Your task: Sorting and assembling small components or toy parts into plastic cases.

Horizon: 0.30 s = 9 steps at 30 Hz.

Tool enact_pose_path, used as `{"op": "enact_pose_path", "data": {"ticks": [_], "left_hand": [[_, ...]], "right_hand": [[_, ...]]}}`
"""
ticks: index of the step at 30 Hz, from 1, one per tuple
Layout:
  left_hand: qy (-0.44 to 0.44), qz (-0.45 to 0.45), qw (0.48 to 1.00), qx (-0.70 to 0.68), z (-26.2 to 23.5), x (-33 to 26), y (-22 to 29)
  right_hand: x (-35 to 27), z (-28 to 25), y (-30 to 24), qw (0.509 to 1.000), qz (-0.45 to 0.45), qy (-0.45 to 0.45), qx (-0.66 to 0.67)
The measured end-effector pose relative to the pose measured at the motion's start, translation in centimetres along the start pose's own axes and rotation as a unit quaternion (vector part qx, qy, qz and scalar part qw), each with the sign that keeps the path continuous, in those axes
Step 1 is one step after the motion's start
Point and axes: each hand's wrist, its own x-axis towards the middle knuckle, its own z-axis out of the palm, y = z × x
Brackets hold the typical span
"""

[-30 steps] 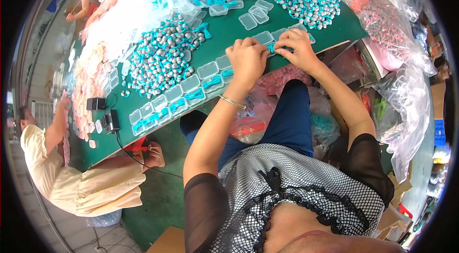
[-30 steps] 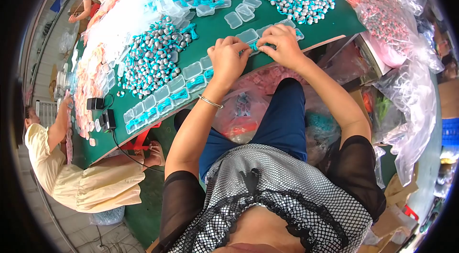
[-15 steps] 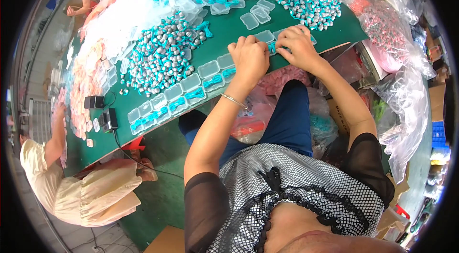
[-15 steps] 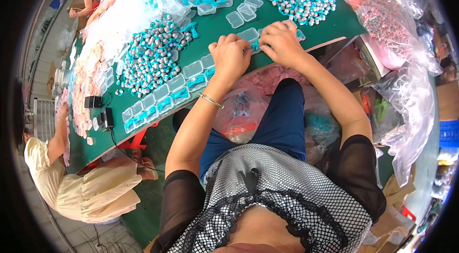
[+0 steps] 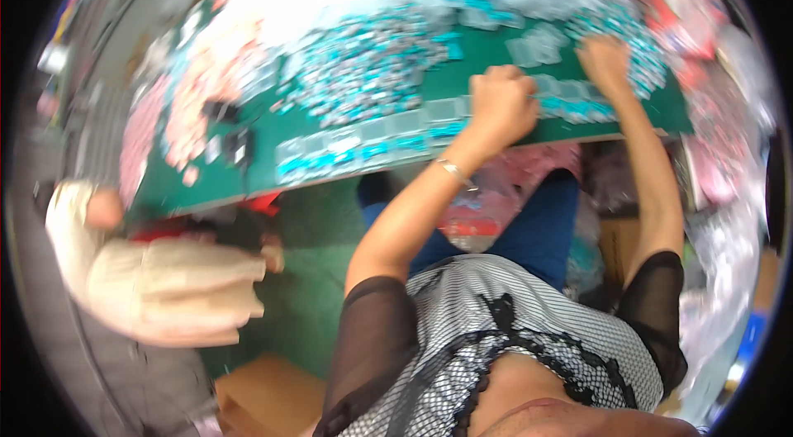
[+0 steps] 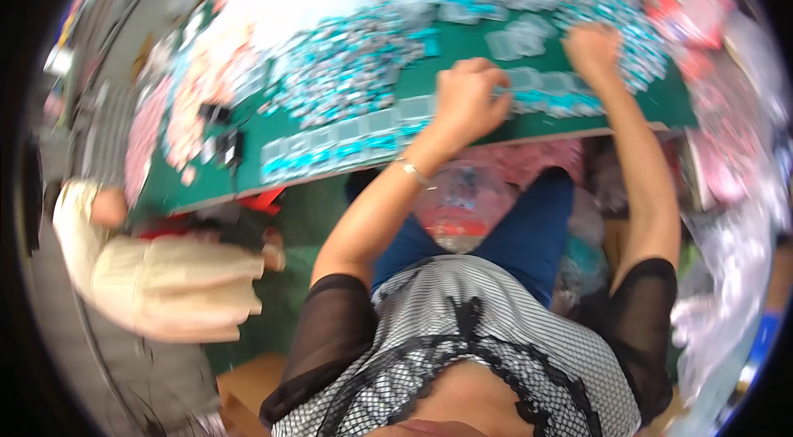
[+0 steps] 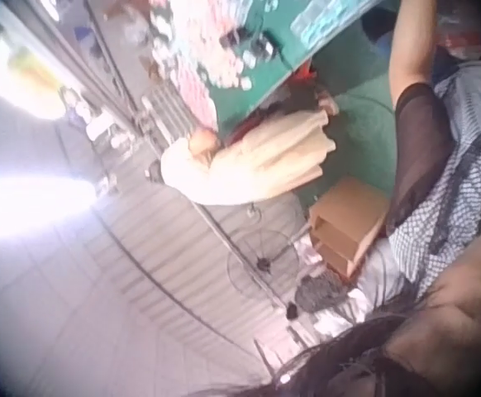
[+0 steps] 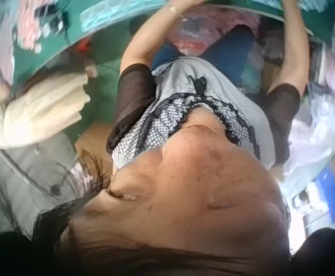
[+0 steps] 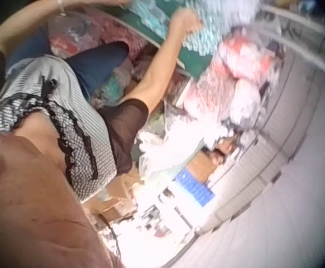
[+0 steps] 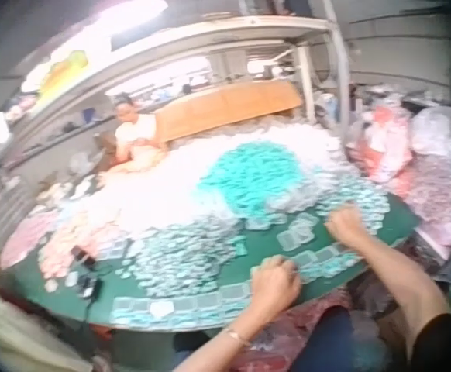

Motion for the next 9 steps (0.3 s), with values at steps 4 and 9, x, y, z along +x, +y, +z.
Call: {"op": "enact_pose_path", "data": {"ticks": [4,9], "left_hand": [[0.034,-0.026,0.999,0.007,-2.1,0.2,-1.7],[0.059,-0.075,0.993,0.074,-5.3,-0.7,-5.6]], "right_hand": [[1.6,1.2,1.5,0.995,0.02,-0.048,-0.082],[4.0,12.9,8.1,0.995,-0.078,0.053,-0.028]]}}
